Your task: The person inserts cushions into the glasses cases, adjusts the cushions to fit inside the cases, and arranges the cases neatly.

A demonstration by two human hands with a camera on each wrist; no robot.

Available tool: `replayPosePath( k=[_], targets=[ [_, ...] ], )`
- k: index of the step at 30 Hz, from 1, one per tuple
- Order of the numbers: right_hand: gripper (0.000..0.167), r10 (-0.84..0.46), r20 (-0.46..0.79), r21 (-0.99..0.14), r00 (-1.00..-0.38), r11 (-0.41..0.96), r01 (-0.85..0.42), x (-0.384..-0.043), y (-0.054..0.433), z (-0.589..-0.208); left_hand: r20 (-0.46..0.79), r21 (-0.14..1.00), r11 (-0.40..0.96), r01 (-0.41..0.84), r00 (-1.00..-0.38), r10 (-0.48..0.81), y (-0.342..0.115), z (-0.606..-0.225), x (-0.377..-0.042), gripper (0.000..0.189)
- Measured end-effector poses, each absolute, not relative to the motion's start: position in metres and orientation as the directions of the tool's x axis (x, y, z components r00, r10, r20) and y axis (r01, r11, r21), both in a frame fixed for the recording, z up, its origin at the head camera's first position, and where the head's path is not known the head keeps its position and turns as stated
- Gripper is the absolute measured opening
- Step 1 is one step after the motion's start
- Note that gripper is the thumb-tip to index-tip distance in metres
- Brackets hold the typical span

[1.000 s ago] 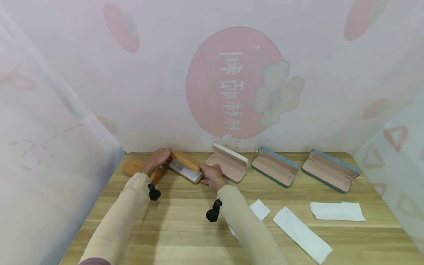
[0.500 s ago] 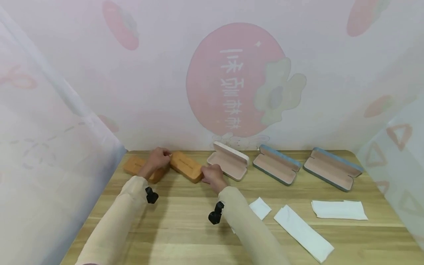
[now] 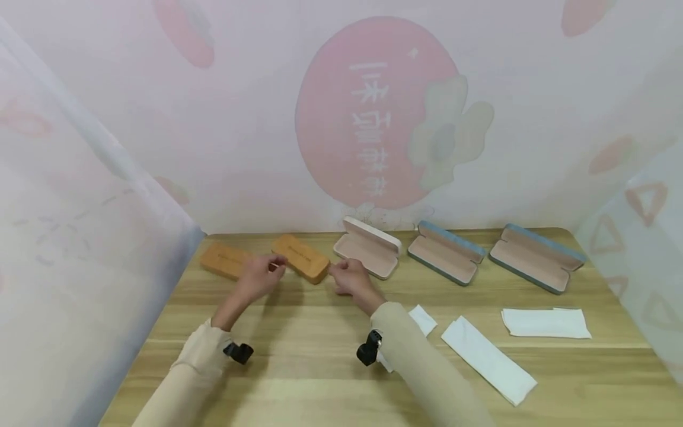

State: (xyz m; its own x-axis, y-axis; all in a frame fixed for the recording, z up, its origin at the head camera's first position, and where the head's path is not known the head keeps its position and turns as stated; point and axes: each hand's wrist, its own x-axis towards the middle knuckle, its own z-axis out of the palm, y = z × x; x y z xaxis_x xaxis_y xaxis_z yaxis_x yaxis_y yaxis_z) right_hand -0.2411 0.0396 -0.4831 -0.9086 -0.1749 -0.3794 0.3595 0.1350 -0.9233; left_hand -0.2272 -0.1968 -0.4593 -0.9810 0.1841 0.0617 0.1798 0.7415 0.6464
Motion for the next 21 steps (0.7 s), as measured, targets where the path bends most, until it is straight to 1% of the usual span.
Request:
replayPosePath(
  k=[2,7,11,13,16,21],
  targets=[
    [0.011,-0.189,-0.367,-0.927,-0.911,0.157,0.341,-0.237,0.046,-0.482,0.069,0.648,0.734,0.203,-0.975,0.21,-0.186,-0.461,-0.214,0.026],
    [0.014,-0.217,-0.345,-0.931,-0.913,0.205,0.303,-0.224,0.064,-0.477,0.04,0.654,0.722,0.225,-0.964,0.264,-0.154,-0.463,-0.182,0.022],
    [0.018,-0.22,-0.329,-0.918,-0.918,0.302,0.256,-0.215,0.081,-0.474,0.043,0.653,0.703,0.281,-0.941,0.336,-0.132,-0.465,-0.16,0.021],
    [0.021,-0.217,-0.32,-0.906,-0.922,0.355,0.231,-0.211,0.088,-0.472,0.049,0.655,0.688,0.314,-0.926,0.376,-0.123,-0.467,-0.151,0.02],
    [0.024,-0.21,-0.302,-0.885,-0.93,0.425,0.191,-0.205,0.099,-0.47,0.031,0.671,0.665,0.328,-0.909,0.416,-0.11,-0.469,-0.14,0.022],
    [0.027,-0.195,-0.331,-0.837,-0.923,0.512,0.191,-0.196,0.12,-0.468,-0.019,0.68,0.654,0.332,-0.884,0.468,-0.089,-0.475,-0.126,0.023]
  ],
)
